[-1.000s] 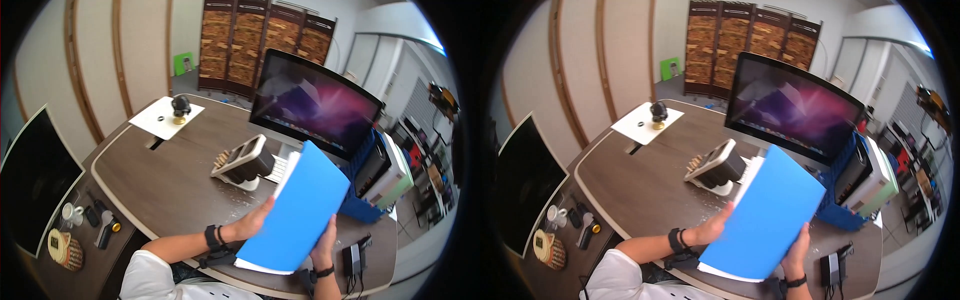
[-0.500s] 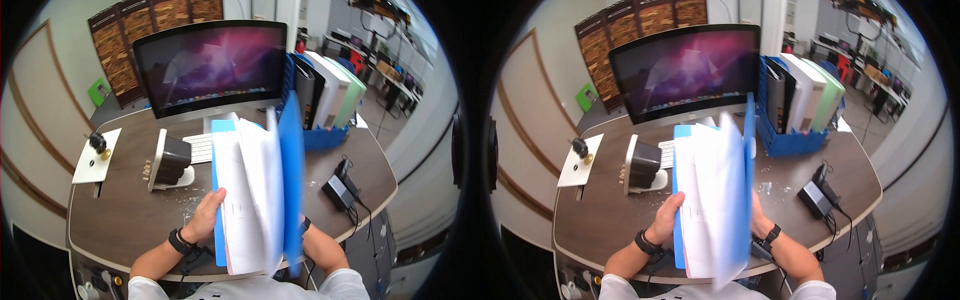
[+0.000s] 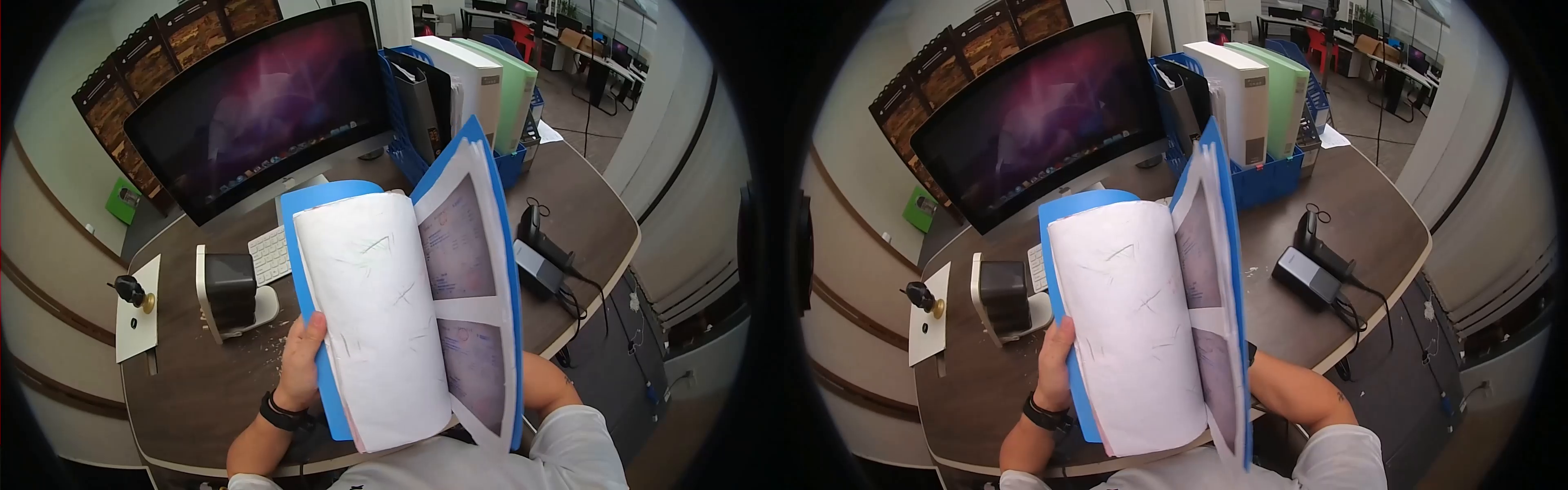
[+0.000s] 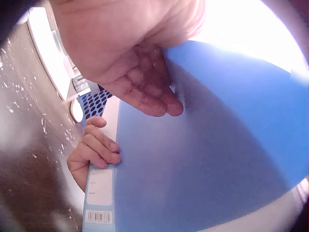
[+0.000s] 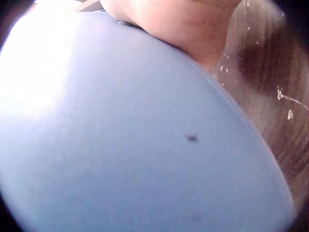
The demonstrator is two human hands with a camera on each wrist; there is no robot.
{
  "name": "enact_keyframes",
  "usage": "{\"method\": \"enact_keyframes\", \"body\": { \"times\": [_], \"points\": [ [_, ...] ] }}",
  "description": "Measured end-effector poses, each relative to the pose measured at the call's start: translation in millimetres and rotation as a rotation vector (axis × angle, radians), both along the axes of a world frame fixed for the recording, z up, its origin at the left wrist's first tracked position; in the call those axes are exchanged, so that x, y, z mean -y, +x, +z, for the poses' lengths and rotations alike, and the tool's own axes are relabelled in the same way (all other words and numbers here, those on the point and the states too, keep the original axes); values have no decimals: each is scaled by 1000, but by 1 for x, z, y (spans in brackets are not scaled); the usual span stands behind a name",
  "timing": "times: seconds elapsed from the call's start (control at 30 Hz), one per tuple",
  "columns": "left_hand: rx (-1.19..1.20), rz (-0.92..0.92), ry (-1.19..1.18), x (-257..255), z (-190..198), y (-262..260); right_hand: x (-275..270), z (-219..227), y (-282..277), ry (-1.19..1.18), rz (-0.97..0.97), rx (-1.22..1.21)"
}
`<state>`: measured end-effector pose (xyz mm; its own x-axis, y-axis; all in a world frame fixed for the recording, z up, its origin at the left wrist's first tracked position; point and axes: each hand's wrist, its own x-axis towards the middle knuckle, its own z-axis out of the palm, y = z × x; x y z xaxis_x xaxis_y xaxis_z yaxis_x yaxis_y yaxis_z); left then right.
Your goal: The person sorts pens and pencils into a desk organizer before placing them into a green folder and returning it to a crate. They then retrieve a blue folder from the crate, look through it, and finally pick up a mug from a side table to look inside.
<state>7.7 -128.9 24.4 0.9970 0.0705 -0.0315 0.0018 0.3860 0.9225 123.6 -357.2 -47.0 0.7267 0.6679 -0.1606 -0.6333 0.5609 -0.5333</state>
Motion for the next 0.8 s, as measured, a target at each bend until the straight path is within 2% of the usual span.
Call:
{"method": "enact_keyframes", "body": {
  "times": [0.4, 0.47, 0.67, 0.7, 0.73, 0.8],
  "points": [
    [80, -152, 123, 10, -16, 0, 11, -5, -6, 3, -49, -6],
    [42, -96, 116, 14, -14, -2, 9, -5, -7, 6, -47, -9],
    [68, -113, -33, 13, -18, -4, 7, -8, -6, -15, -67, -8],
    [38, -76, 22, 9, -26, -5, 6, -9, -5, -23, -73, -7],
    [68, -62, 200, 3, -36, -4, 10, -9, -7, -29, -96, -11],
    [137, 35, 372, 6, -37, -6, 7, -12, -3, -48, -96, 5]
  ]
}}
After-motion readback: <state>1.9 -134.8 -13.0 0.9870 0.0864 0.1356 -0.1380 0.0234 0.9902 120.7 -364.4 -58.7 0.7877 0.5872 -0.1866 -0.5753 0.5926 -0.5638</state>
